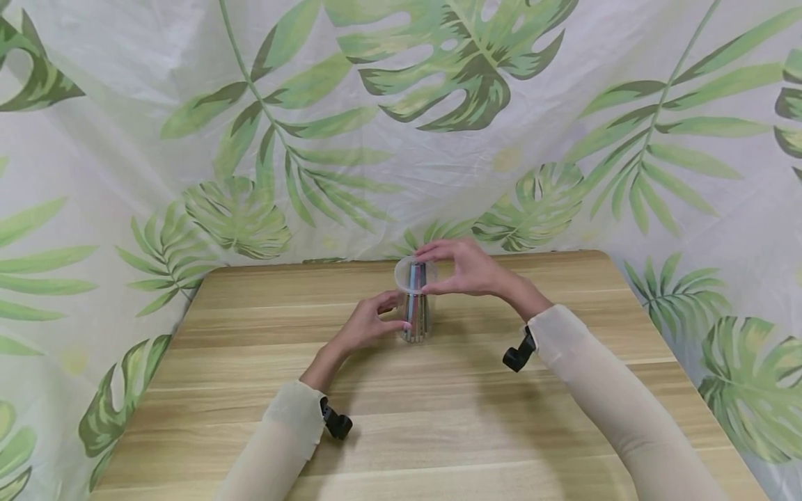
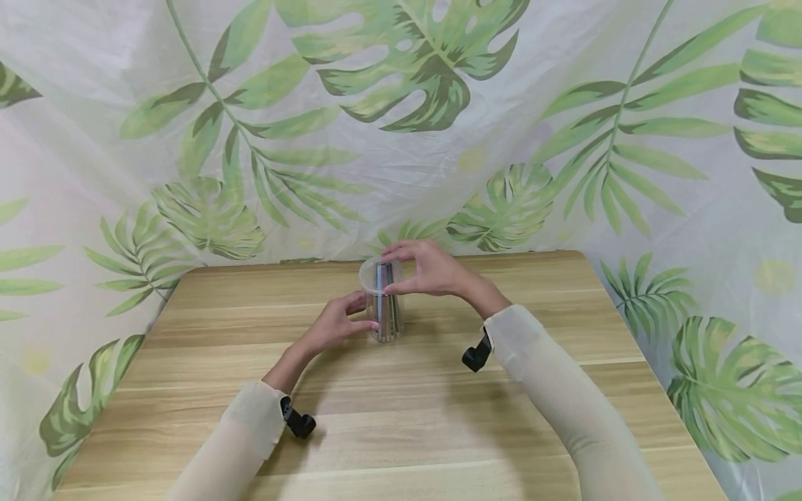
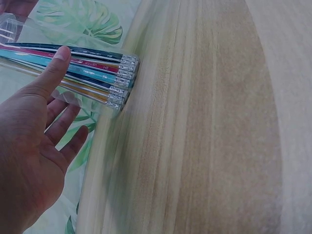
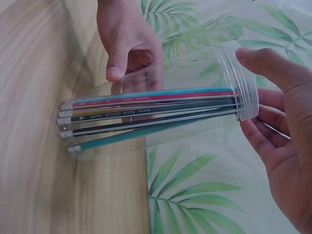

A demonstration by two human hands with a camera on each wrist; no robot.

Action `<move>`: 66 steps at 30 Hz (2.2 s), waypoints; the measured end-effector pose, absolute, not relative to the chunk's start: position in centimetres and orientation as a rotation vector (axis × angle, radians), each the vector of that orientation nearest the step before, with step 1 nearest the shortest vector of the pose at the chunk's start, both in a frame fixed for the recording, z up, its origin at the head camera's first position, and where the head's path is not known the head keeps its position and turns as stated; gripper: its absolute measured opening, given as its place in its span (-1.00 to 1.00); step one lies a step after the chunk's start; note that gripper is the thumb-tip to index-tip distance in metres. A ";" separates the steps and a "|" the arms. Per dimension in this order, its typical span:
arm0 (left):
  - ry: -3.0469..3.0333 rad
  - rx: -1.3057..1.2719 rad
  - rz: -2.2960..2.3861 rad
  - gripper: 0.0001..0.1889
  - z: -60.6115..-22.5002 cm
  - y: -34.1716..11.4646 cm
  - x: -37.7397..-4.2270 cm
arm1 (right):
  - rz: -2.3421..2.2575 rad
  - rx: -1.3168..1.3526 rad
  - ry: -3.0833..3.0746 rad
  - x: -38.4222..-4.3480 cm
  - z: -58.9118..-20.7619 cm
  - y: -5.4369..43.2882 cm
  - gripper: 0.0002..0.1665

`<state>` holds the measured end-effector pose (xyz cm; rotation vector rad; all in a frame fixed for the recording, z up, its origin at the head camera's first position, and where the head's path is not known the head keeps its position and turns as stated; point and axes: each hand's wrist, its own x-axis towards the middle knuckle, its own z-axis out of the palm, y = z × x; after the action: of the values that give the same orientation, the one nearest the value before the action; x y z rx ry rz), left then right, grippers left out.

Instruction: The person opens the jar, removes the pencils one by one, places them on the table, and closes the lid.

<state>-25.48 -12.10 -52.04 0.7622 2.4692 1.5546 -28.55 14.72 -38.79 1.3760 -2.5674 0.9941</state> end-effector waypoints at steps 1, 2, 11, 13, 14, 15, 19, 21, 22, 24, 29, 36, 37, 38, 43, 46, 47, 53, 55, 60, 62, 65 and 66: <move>2.468 0.761 1.553 -0.25 -52.1 -12.1 -25.5 | 1.003 1.377 -2.570 -28.6 -38.8 14.8 -0.37; 2.467 0.758 1.553 -0.25 -52.1 -12.1 -25.5 | 1.016 1.379 -2.570 -28.5 -38.8 14.8 -0.37; 2.466 0.738 1.549 -0.25 -52.3 -12.1 -25.5 | 1.077 1.371 -2.539 -28.4 -38.7 15.0 -0.37; 2.469 0.735 1.544 -0.25 -52.2 -12.1 -25.4 | 1.087 1.361 -2.539 -28.3 -38.6 15.1 -0.37; 2.467 0.732 1.544 -0.25 -52.2 -12.1 -25.4 | 1.093 1.356 -2.539 -28.2 -38.6 15.1 -0.36; 2.468 0.730 1.543 -0.25 -52.2 -12.1 -25.4 | 1.097 1.351 -2.539 -28.2 -38.6 15.2 -0.36; 2.469 0.733 1.542 -0.24 -52.2 -12.1 -25.3 | 1.108 1.341 -2.528 -27.9 -38.4 15.7 -0.35; 2.470 0.733 1.544 -0.24 -52.2 -12.2 -25.4 | 1.111 1.345 -2.511 -27.8 -38.4 16.0 -0.36; 2.470 0.737 1.545 -0.24 -52.2 -12.2 -25.4 | 1.109 1.349 -2.500 -27.8 -38.3 16.2 -0.36; 2.471 0.750 1.548 -0.24 -52.3 -12.2 -25.4 | 1.093 1.343 -2.480 -27.7 -38.3 16.7 -0.36; 2.468 0.763 1.565 -0.24 -52.1 -12.1 -25.5 | 1.079 1.303 -2.453 -27.4 -38.3 18.0 -0.34; 2.467 0.744 1.565 -0.21 -52.1 -12.0 -25.4 | 1.085 1.253 -2.491 -26.9 -38.9 20.2 -0.36; 2.469 0.741 1.562 -0.21 -52.1 -12.1 -25.4 | 1.086 1.242 -2.502 -26.8 -39.1 20.5 -0.36; 2.471 0.738 1.560 -0.21 -52.1 -12.1 -25.4 | 1.082 1.229 -2.513 -26.6 -39.2 20.8 -0.36; 2.471 0.730 1.561 -0.22 -52.1 -12.0 -25.5 | 1.022 1.205 -2.518 -26.0 -40.3 22.1 -0.37; 2.472 0.723 1.564 -0.22 -52.1 -12.1 -25.6 | 1.000 1.203 -2.513 -25.7 -41.1 22.5 -0.38; 2.473 0.720 1.564 -0.23 -52.2 -12.1 -25.6 | 1.003 1.195 -2.520 -25.5 -41.4 22.7 -0.39; 2.470 0.733 1.562 -0.23 -52.3 -12.1 -25.7 | 1.042 1.181 -2.556 -24.7 -43.2 23.0 -0.39; 2.469 0.733 1.559 -0.23 -52.3 -12.1 -25.6 | 1.044 1.202 -2.537 -24.4 -43.9 23.1 -0.40; 2.478 0.720 1.541 -0.22 -52.2 -12.1 -25.6 | 1.040 1.246 -2.529 -23.9 -45.5 23.2 -0.41; 2.482 0.722 1.537 -0.22 -52.2 -12.1 -25.6 | 1.036 1.261 -2.548 -23.6 -46.1 23.1 -0.40; 2.482 0.725 1.536 -0.21 -52.1 -12.1 -25.5 | 1.031 1.270 -2.598 -23.2 -46.9 22.9 -0.37; 2.482 0.725 1.536 -0.21 -52.1 -12.1 -25.5 | 1.031 1.271 -2.618 -23.1 -47.1 22.8 -0.36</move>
<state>-25.52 -12.11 -52.13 0.7251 2.4820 1.5356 -23.06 22.80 -47.12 1.2712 -2.6178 1.0310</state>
